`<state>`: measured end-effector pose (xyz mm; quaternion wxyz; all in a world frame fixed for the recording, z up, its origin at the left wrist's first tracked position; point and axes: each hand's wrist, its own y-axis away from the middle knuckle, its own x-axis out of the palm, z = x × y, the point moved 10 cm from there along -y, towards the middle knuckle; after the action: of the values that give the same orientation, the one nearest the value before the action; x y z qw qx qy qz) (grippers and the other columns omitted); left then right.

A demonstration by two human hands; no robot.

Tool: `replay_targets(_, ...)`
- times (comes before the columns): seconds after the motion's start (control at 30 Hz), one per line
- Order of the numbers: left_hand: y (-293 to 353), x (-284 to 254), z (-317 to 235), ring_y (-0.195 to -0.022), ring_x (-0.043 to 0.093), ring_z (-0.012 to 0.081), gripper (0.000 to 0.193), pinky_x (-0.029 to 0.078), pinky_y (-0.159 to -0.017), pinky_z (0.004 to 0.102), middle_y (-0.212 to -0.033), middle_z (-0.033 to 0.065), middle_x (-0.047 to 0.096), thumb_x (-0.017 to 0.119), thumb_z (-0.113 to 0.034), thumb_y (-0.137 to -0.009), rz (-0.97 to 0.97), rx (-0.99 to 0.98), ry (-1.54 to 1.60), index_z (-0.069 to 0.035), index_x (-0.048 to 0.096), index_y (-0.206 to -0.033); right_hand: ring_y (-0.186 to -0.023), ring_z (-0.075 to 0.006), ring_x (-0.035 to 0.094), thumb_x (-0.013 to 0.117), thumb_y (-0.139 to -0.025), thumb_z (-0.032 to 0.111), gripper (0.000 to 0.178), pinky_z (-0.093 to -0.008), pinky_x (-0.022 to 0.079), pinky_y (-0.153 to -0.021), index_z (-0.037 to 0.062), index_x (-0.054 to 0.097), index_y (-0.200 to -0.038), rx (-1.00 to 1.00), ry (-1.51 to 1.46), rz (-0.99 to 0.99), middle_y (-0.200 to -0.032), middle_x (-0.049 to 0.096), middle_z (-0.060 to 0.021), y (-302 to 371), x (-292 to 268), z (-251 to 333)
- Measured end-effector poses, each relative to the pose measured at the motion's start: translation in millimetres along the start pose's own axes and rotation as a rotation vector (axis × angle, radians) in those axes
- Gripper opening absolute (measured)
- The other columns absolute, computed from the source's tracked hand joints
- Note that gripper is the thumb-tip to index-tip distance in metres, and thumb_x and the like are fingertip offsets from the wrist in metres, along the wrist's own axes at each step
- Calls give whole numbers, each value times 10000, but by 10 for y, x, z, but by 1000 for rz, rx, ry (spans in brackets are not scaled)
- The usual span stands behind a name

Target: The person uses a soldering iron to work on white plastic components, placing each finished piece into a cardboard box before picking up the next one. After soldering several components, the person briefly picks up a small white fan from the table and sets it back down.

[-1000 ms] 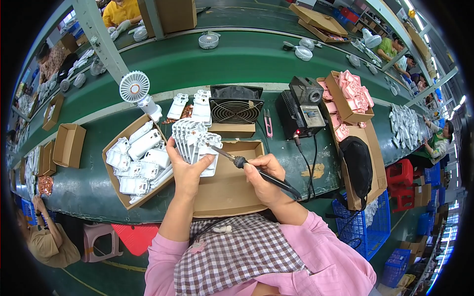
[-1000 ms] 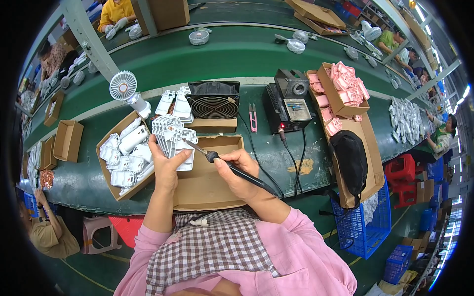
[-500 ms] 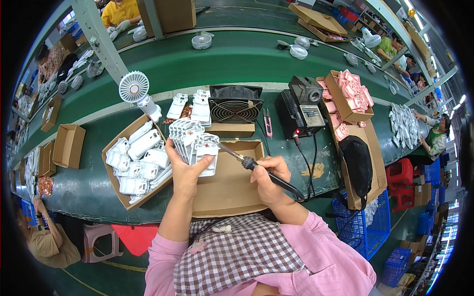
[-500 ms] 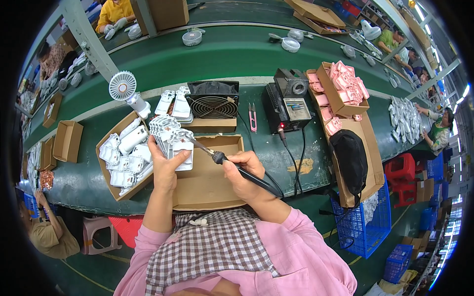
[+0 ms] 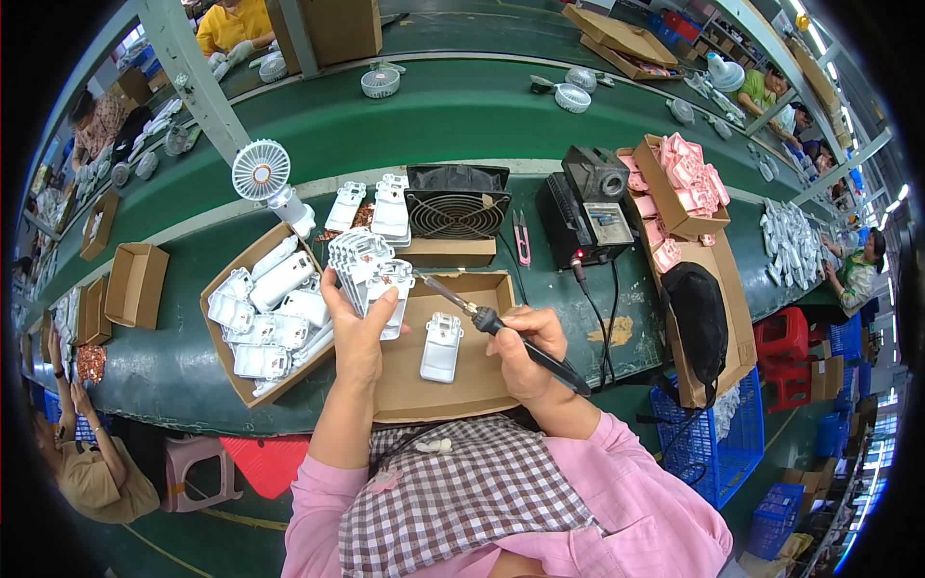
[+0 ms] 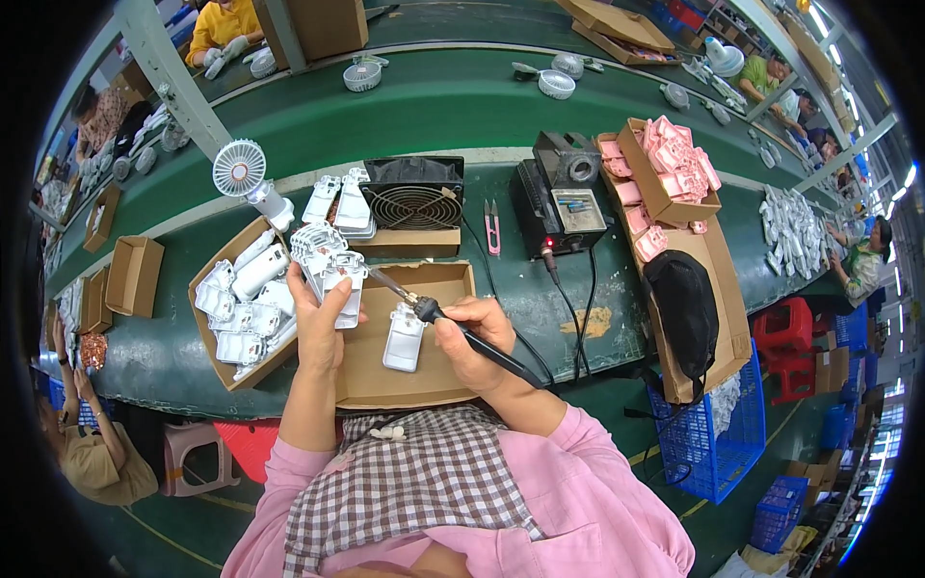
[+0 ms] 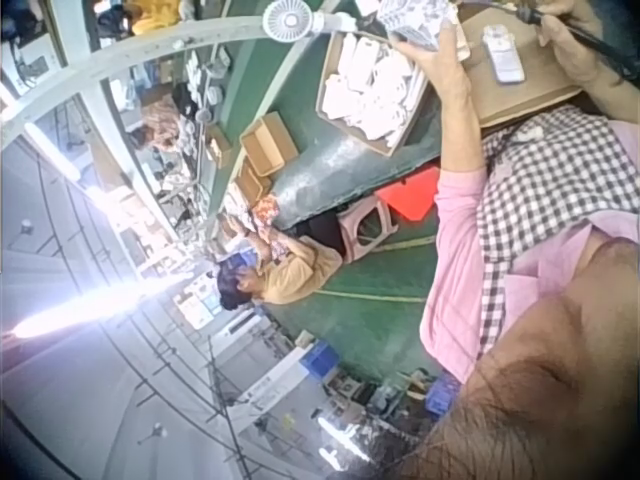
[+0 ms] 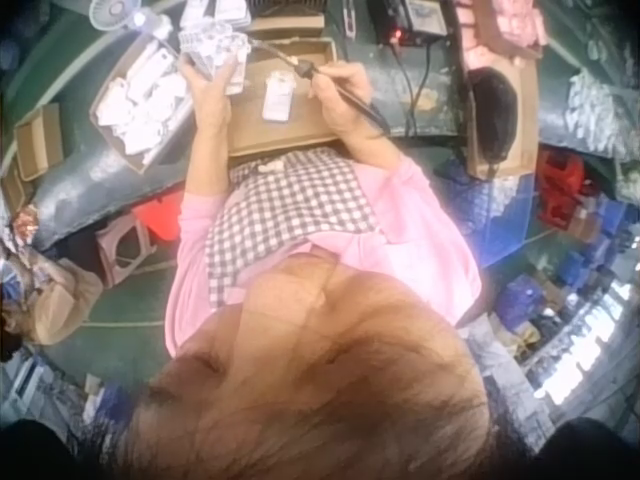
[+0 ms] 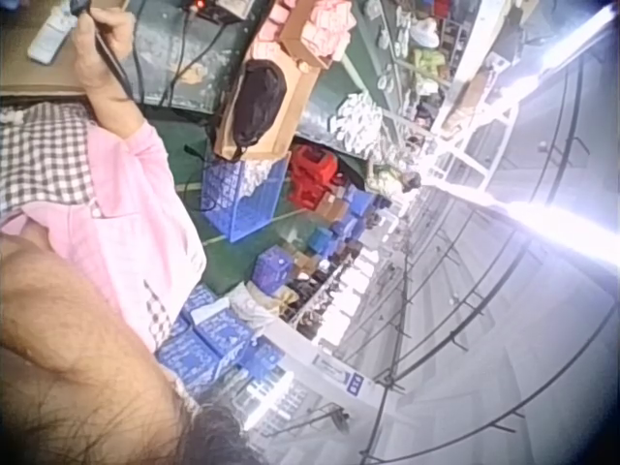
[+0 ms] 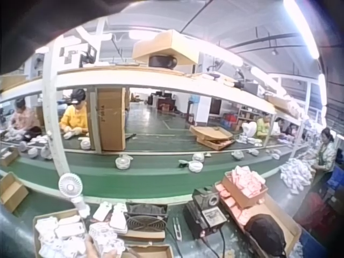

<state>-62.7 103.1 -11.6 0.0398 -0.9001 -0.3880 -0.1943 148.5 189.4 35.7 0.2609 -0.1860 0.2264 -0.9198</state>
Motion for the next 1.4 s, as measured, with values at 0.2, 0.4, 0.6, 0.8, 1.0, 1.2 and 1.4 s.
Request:
replay_targets(0.2, 2, -3, 2, -884, 588, 194, 830, 559, -507, 276, -1197, 164, 437, 633, -19, -783, 15, 5, -12, -36, 66, -1389, -584, -71, 516, 674, -823, 20, 139, -214, 412, -523, 16, 547, -880, 119, 126, 36, -709, 588, -46, -31, 116, -41)
replay_targets(0.4, 3, -19, 9, -868, 588, 191, 803, 558, -499, 275, -1177, 160, 447, 625, -4, -779, -3, 9, -20, -44, 91, -1378, -583, -60, 527, 685, -823, 39, 138, -209, 409, -500, 8, 556, -864, 135, 207, 111, -711, 609, -52, -77, 212, -28)
replay_targets(0.6, 13, -8, -30, -722, 599, 161, 768, 534, -466, 260, -1091, 142, 528, 602, -44, -793, -25, 47, -63, -59, 110, -1382, -585, -48, 538, 685, -827, 48, 139, -196, 415, -499, 5, 557, -857, 159, 229, 99, -708, 615, -49, -79, 220, -42)
replay_targets(0.8, 17, 4, -56, -730, 602, 161, 782, 538, -465, 260, -1098, 143, 525, 609, -50, -784, -44, 54, -61, -56, 106, -1383, -605, -40, 547, 683, -830, 51, 141, -191, 428, -511, 1, 555, -862, 198, 204, 93, -718, 628, -46, -72, 217, -79)
replay_targets(1.0, 6, -10, -31, -717, 604, 165, 789, 538, -461, 263, -1101, 150, 522, 608, -48, -783, -29, 38, -80, -58, 100, -1387, -602, -43, 552, 679, -829, 44, 137, -195, 433, -511, 3, 554, -866, 176, 236, 99, -714, 628, -47, -92, 227, -48)
replay_targets(1.2, 20, 10, -48, -725, 608, 172, 799, 542, -459, 265, -1104, 155, 522, 618, -50, -776, -20, 46, -56, -58, 102, -1385, -641, -55, 563, 680, -824, 32, 146, -196, 440, -534, 2, 550, -885, 221, 114, 47, -753, 617, -58, -29, 150, -134)
replay_targets(1.4, 17, 1, -45, -761, 611, 178, 800, 546, -457, 269, -1126, 160, 509, 625, -56, -775, -20, 50, -89, -56, 106, -1384, -652, -60, 568, 687, -823, 37, 161, -197, 447, -545, 1, 553, -906, 224, 117, 76, -771, 615, -54, -27, 180, -163)
